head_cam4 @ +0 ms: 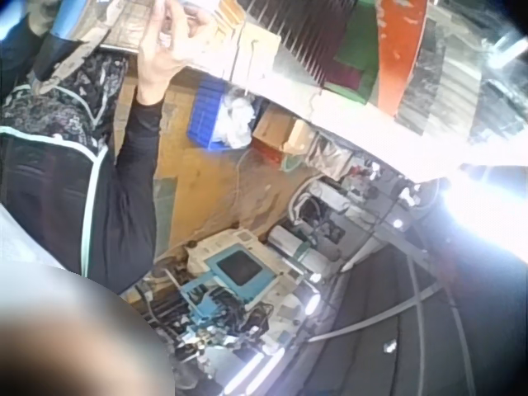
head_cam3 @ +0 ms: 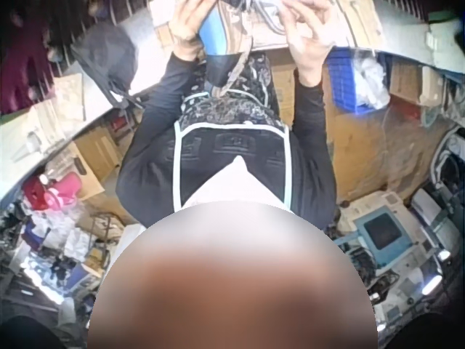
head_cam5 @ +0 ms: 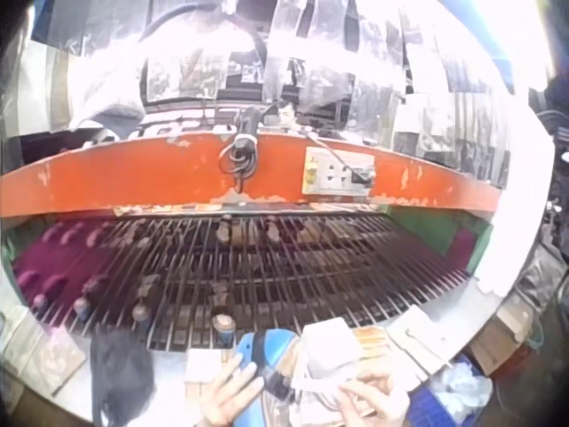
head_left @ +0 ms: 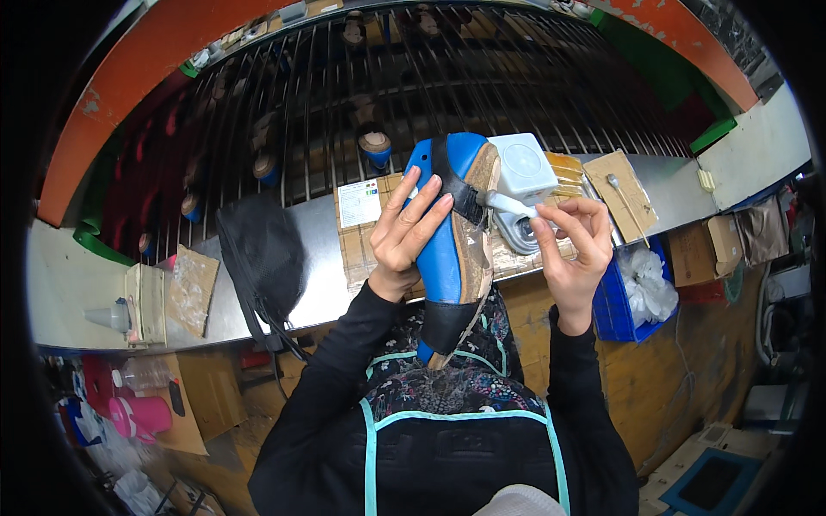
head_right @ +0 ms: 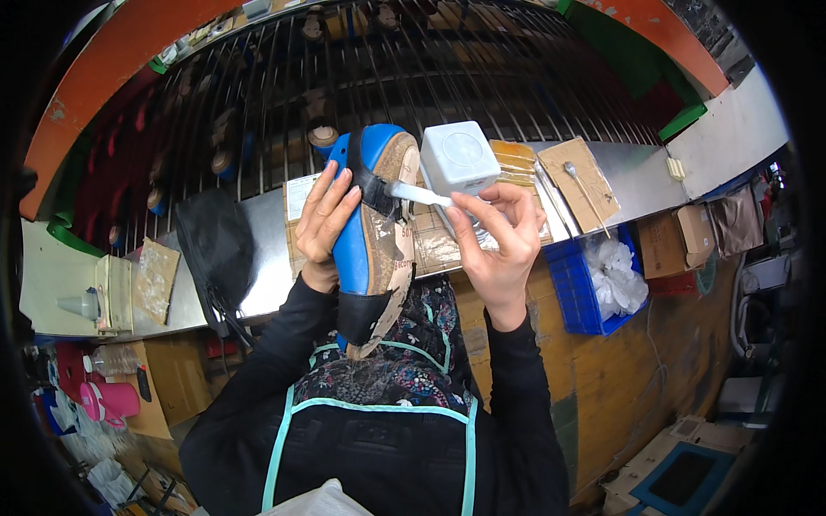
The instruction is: The person repeatedly applies glue to the sole and edges of a blue sandal using a small brush. They rotate the sandal to reach different areas and periodically place it on a drying rack before retrieving it to continue applying glue.
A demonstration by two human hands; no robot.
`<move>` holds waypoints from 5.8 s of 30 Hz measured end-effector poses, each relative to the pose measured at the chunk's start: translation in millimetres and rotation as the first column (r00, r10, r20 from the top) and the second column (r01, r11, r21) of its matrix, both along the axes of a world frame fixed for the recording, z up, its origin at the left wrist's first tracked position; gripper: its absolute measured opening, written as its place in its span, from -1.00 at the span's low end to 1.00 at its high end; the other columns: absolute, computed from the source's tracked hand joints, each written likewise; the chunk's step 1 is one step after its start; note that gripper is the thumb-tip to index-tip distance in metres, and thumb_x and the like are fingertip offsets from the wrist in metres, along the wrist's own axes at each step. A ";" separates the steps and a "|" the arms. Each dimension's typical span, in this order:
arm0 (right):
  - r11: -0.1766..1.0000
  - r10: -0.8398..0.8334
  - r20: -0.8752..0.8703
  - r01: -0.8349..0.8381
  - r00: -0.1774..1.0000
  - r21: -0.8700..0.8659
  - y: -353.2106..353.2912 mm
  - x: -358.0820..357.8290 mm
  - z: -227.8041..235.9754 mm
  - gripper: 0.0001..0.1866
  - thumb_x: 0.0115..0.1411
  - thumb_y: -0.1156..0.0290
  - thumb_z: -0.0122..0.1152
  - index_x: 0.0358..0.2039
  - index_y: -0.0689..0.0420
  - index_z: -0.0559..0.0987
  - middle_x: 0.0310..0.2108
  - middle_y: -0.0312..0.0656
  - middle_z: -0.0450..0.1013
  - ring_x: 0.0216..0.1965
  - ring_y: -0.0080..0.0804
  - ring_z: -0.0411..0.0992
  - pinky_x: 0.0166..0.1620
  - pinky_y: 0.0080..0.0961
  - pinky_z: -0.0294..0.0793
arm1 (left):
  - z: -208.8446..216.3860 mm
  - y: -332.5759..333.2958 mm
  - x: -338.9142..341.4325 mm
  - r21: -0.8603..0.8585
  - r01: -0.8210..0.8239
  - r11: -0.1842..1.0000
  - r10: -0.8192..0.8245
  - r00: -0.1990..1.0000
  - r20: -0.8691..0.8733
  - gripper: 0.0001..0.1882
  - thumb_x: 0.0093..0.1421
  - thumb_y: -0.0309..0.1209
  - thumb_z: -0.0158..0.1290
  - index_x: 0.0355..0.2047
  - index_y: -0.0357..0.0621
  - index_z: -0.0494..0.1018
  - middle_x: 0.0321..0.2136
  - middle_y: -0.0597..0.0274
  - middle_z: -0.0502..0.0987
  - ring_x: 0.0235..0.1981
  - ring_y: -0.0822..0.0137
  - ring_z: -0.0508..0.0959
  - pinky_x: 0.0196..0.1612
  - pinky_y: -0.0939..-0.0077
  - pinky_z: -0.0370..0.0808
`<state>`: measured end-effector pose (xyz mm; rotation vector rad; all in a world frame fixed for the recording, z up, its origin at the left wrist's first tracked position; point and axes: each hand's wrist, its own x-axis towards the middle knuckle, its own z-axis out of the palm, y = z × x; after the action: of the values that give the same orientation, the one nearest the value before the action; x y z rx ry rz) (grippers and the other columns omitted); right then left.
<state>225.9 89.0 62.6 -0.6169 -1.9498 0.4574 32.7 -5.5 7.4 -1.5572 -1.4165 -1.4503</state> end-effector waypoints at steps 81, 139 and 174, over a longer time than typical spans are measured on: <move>0.858 0.154 -0.231 -0.246 0.961 -0.451 -59.1 -12.4 -27.2 -0.85 0.07 0.54 0.33 -0.30 0.23 0.67 -0.35 -0.25 0.38 -0.33 -0.54 0.37 -0.31 -0.66 0.37 | -14.7 12.5 -26.0 0.095 -0.284 0.954 0.269 0.952 0.148 -0.46 -0.01 -0.25 0.28 0.03 0.00 0.51 0.12 -0.02 0.42 0.19 -0.08 0.36 0.22 0.05 0.30; 0.921 0.166 -0.213 -0.229 0.963 -0.317 -39.7 -28.9 -33.0 -0.84 0.05 0.55 0.36 -0.30 0.21 0.67 -0.33 -0.26 0.38 -0.39 -0.60 0.35 -0.38 -0.68 0.36 | -23.5 3.7 -43.1 -0.320 -0.309 0.896 0.392 0.888 0.241 -0.26 -0.20 -0.73 0.21 0.06 0.13 0.48 0.07 0.04 0.47 0.13 -0.10 0.41 0.19 0.03 0.30; 0.851 0.507 -0.054 -0.509 0.860 -0.131 32.7 3.2 -2.6 -0.81 -0.02 0.58 0.39 -0.32 0.20 0.67 -0.36 -0.25 0.42 -0.41 -0.59 0.35 -0.40 -0.68 0.34 | -8.7 -1.5 21.6 -0.227 0.969 0.102 -0.001 0.228 0.974 -0.30 -0.40 -0.59 0.45 -0.11 -0.35 0.50 -0.24 0.03 0.62 -0.20 0.24 0.62 -0.08 0.45 0.54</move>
<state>229.1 121.7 60.0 -0.1659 -2.0687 0.9349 54.2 -7.1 -1.3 -2.5909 -2.7146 -2.3941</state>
